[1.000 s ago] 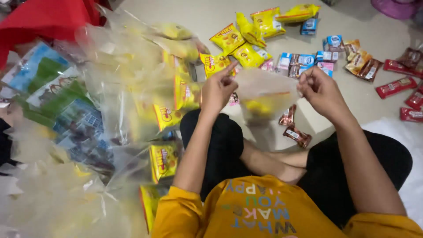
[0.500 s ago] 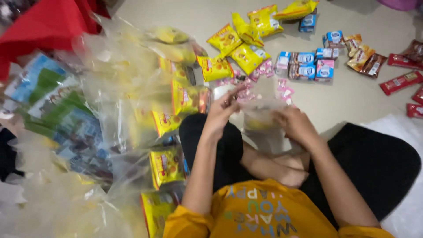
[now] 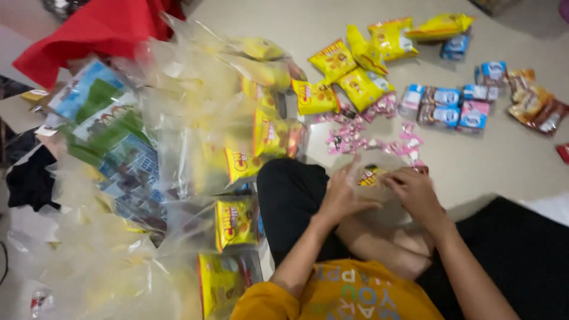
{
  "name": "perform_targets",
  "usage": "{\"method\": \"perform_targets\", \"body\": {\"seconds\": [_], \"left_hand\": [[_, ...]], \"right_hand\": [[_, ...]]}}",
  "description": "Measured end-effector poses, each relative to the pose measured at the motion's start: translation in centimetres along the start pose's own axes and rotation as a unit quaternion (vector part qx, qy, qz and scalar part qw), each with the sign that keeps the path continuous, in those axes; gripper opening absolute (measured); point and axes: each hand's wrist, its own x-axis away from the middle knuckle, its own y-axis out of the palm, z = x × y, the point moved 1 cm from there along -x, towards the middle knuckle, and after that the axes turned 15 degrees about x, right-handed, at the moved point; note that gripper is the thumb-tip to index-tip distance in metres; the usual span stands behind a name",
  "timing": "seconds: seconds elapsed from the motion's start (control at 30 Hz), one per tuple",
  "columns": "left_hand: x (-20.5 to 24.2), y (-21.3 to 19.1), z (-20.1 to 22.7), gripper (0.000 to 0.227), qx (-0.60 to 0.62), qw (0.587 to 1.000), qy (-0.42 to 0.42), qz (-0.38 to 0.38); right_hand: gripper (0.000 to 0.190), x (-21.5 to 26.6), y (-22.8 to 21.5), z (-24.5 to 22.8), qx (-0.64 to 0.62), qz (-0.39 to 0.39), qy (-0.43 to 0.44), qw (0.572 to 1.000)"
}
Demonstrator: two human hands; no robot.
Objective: Picking up various snack packages and candies from the floor and placing them into clear plastic bags.
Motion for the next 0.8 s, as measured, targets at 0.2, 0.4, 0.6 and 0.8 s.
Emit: {"method": "perform_targets", "body": {"seconds": [0.2, 0.4, 0.6, 0.8], "left_hand": [[-3.1, 0.4, -0.1, 0.024, -0.083, 0.98, 0.125, 0.134], [-14.9, -4.7, -3.6, 0.032, -0.151, 0.976, 0.135, 0.082], [-24.2, -16.0, 6.9, 0.057, 0.057, 0.956, -0.082, 0.277], [-32.5, -20.1, 6.3, 0.064, 0.342, 0.866, -0.117, 0.347]], "right_hand": [[0.006, 3.3, -6.7, 1.3, -0.228, 0.179, 0.102, 0.952], [0.03, 7.9, -6.3, 9.0, -0.309, 0.302, 0.176, 0.885], [0.022, 13.4, -0.4, 16.1, -0.305, 0.247, 0.319, 0.863], [0.025, 11.2, -0.6, 14.0, -0.285, 0.187, 0.341, 0.876]]}}
